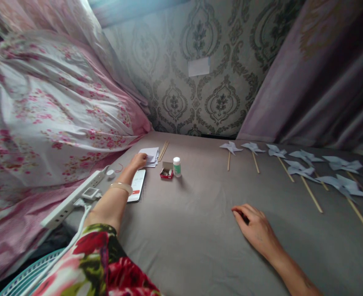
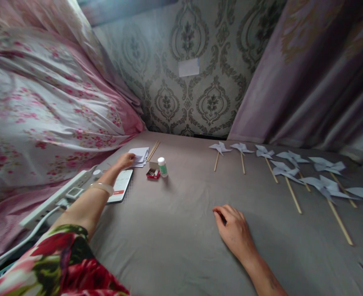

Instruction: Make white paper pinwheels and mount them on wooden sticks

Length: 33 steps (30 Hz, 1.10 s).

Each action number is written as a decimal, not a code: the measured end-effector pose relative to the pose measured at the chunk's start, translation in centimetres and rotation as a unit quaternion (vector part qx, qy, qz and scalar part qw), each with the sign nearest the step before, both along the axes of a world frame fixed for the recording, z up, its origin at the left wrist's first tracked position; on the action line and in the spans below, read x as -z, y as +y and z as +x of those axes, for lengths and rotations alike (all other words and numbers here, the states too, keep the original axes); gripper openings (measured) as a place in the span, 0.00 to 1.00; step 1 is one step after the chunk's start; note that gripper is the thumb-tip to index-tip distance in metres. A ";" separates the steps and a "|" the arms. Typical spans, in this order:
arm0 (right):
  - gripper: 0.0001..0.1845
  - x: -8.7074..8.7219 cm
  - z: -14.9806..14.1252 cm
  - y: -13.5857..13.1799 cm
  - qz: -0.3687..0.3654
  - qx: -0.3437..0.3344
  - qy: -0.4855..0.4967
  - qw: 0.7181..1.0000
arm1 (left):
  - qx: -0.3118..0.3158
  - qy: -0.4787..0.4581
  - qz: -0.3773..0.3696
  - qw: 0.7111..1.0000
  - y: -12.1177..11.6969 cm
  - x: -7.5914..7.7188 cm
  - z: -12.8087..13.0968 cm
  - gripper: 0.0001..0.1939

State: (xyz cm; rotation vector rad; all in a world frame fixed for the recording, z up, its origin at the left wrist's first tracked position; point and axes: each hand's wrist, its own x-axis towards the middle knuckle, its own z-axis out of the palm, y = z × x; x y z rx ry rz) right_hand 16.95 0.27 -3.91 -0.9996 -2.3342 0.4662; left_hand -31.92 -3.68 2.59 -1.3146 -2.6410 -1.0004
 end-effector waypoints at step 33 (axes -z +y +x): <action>0.08 -2.7 0.0 0.0 -0.202 0.040 0.237 0.950 | 0.252 -0.298 0.214 0.896 1.2 1.7 32.9 0.19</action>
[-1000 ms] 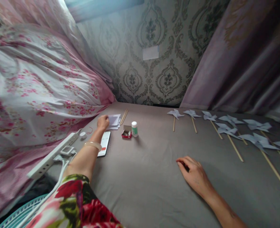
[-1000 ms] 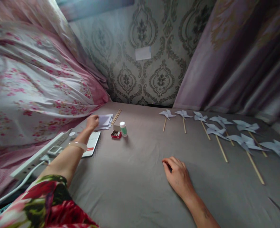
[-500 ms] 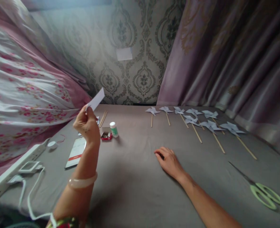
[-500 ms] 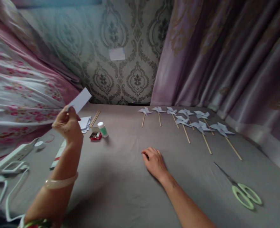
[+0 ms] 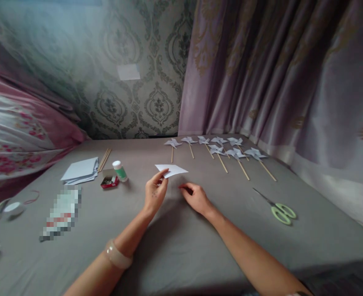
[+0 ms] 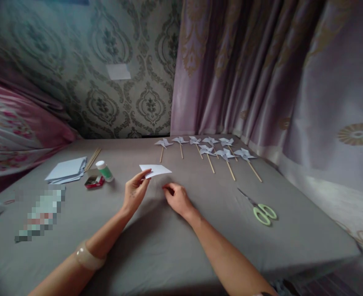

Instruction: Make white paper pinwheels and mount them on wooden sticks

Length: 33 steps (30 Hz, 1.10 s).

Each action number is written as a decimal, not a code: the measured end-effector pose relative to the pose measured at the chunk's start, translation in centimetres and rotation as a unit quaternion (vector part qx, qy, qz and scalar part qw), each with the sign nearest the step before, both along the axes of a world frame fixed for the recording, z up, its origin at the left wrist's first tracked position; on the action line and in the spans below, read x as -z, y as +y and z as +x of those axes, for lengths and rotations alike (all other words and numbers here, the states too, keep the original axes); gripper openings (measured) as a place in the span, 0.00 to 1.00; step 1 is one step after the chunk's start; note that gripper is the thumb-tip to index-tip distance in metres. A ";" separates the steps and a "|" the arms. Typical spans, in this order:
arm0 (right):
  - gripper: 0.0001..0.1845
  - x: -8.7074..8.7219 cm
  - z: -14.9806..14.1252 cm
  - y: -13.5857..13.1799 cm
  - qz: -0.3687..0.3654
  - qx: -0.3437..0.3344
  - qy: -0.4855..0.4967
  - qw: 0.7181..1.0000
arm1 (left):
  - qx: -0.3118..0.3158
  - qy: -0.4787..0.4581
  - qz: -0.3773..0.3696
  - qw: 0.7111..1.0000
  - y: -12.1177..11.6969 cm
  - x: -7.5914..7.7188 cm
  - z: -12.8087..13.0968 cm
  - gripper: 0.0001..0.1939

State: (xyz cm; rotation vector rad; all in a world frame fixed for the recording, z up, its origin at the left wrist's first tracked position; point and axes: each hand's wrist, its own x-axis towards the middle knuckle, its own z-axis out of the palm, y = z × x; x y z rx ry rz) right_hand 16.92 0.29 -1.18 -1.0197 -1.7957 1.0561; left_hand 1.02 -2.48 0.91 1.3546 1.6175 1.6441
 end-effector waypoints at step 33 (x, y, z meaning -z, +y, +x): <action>0.24 -1.1 1.2 1.2 -0.146 0.038 0.150 0.977 | 0.200 -0.261 -0.157 0.931 -1.0 1.4 1.0 0.19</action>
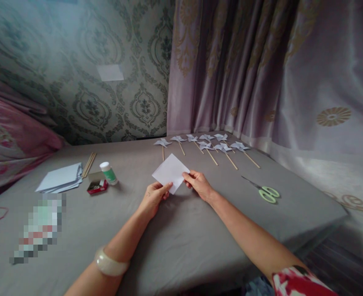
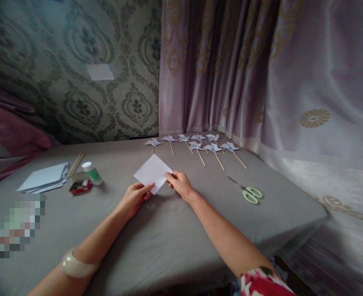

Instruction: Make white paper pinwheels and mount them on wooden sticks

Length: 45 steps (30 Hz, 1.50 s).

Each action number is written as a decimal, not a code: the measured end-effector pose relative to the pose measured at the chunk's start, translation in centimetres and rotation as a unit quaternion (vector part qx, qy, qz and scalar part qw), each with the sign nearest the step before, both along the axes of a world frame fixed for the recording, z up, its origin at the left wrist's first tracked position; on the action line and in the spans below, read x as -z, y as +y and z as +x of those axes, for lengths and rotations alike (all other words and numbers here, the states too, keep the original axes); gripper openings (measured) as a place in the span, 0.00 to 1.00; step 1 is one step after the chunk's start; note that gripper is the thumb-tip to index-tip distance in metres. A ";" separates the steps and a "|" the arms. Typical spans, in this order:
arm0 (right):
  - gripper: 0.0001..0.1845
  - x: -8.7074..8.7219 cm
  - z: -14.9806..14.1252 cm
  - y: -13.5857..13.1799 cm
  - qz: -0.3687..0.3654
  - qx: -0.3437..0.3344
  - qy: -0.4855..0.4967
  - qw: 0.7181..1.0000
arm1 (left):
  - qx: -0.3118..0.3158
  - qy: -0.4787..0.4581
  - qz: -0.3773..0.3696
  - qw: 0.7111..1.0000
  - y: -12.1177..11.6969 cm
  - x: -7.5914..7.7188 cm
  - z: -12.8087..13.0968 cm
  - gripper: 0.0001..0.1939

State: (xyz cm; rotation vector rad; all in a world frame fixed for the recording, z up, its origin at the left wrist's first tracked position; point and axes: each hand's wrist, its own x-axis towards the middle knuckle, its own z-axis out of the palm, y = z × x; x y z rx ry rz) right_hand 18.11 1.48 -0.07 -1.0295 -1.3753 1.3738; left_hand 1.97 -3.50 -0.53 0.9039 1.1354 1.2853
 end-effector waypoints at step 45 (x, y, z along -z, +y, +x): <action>0.12 -3.3 24.7 -2.4 -0.083 0.038 -0.616 0.783 | -0.117 -0.147 -0.075 0.979 0.3 -0.8 -0.3 0.10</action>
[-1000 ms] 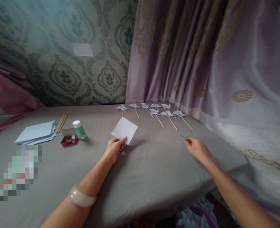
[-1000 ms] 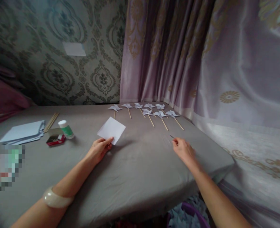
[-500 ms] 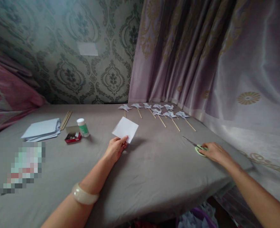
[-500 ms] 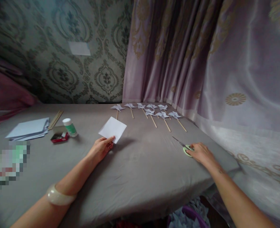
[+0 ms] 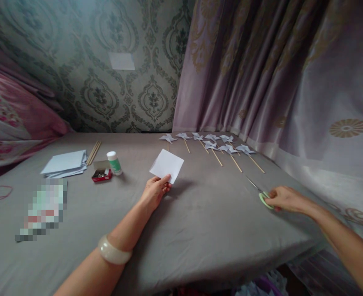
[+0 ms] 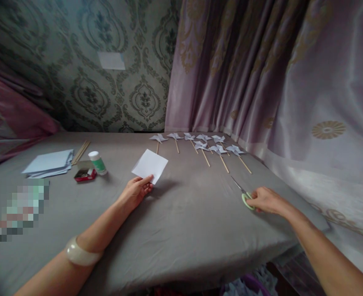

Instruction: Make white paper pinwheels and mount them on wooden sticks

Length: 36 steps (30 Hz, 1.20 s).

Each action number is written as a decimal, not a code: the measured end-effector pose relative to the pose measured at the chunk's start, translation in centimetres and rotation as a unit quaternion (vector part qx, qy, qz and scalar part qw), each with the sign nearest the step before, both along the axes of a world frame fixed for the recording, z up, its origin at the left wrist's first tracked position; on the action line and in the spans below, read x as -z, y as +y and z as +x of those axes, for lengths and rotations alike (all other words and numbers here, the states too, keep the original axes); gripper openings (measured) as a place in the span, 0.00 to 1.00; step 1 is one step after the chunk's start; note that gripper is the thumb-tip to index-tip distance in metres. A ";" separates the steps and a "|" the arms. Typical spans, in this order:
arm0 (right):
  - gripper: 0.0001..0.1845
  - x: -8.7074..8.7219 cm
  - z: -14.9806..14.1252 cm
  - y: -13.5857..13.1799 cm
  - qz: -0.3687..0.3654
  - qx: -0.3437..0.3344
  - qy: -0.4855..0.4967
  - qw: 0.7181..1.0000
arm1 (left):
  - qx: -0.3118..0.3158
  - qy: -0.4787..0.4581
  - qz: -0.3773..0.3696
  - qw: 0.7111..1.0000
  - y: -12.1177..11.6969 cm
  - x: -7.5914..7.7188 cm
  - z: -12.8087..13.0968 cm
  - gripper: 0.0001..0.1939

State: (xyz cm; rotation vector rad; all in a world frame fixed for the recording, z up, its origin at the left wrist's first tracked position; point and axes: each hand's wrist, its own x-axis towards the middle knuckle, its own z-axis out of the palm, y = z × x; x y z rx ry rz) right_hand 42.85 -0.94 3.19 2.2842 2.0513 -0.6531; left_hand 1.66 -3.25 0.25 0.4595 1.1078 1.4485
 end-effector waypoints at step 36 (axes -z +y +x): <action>0.27 1.5 -24.8 -2.7 -0.079 -0.267 0.436 0.856 | -0.039 -0.010 0.026 0.999 -1.8 -2.6 -0.2 0.15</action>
